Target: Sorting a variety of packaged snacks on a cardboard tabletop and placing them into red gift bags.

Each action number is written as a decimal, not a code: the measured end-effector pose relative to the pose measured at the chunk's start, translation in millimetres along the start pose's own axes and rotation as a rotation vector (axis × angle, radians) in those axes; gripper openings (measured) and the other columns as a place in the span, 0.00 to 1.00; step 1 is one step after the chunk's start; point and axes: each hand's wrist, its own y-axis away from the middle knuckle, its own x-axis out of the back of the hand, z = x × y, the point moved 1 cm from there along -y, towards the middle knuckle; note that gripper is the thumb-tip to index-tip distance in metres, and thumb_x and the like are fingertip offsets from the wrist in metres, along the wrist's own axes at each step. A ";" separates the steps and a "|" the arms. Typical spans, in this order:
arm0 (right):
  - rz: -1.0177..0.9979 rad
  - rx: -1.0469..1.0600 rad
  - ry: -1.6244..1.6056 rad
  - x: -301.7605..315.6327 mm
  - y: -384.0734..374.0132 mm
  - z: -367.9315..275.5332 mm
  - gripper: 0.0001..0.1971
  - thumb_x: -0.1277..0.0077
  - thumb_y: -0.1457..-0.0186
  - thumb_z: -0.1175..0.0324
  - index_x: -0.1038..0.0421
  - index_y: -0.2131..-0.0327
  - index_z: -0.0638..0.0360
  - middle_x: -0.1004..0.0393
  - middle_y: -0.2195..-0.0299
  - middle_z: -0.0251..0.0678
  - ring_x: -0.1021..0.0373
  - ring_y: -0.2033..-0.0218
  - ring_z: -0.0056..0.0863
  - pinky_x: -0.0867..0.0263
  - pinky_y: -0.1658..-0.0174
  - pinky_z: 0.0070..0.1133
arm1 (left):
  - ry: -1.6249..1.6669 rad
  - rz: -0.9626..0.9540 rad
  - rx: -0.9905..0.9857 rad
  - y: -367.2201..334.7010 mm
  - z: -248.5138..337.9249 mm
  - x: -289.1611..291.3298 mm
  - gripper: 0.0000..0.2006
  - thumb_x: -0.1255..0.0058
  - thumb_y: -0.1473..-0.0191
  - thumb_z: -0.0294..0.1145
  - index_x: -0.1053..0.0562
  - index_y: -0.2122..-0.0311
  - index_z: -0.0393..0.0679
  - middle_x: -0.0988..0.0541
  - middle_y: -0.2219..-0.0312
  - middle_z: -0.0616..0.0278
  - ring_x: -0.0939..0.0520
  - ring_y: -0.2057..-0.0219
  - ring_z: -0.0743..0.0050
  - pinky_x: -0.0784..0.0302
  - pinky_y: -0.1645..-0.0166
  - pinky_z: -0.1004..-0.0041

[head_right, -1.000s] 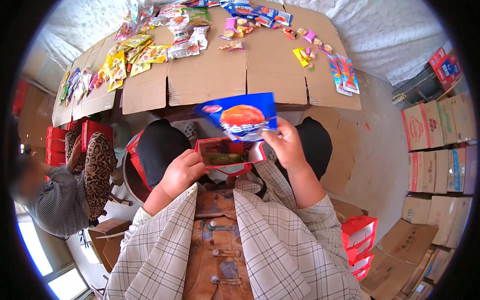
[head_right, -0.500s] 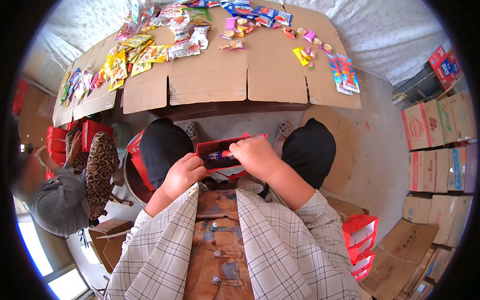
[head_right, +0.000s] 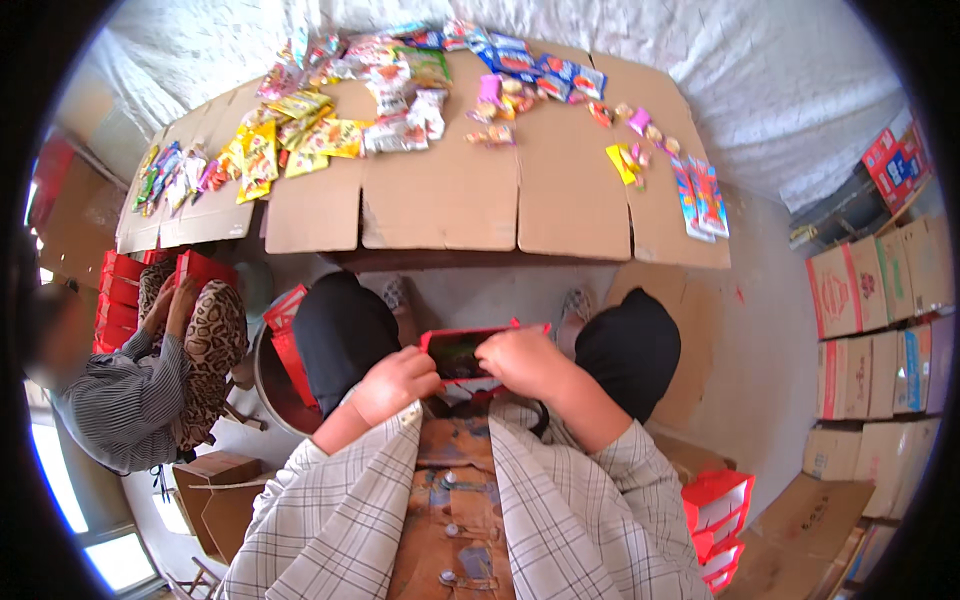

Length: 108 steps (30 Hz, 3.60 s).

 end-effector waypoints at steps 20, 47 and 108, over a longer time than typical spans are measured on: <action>0.278 0.026 0.065 66.8 -175.4 30.6 0.19 0.42 0.44 0.67 0.26 0.48 0.60 0.20 0.54 0.46 0.23 0.55 0.47 0.27 0.51 0.37 | 0.027 -0.313 0.120 7.0 -55.5 -84.1 0.05 0.48 0.49 0.33 0.23 0.66 0.49 0.25 0.65 0.63 0.22 0.60 0.60 0.21 0.56 0.64; 0.440 -0.084 -0.108 48.0 -113.1 41.5 0.21 0.44 0.57 0.78 0.30 0.56 0.59 0.25 0.60 0.41 0.29 0.58 0.46 0.32 0.54 0.37 | 0.098 0.072 0.267 -14.7 -49.2 -43.6 0.06 0.41 0.54 0.30 0.25 0.69 0.47 0.27 0.70 0.62 0.24 0.64 0.59 0.23 0.62 0.63; -0.573 -0.220 -0.197 -49.1 -25.2 24.3 0.17 0.42 0.43 0.59 0.22 0.52 0.54 0.21 0.57 0.51 0.24 0.55 0.47 0.28 0.52 0.36 | -0.018 -0.085 0.096 -1.5 -45.5 -69.9 0.06 0.47 0.52 0.32 0.27 0.68 0.46 0.27 0.69 0.61 0.22 0.64 0.59 0.21 0.62 0.63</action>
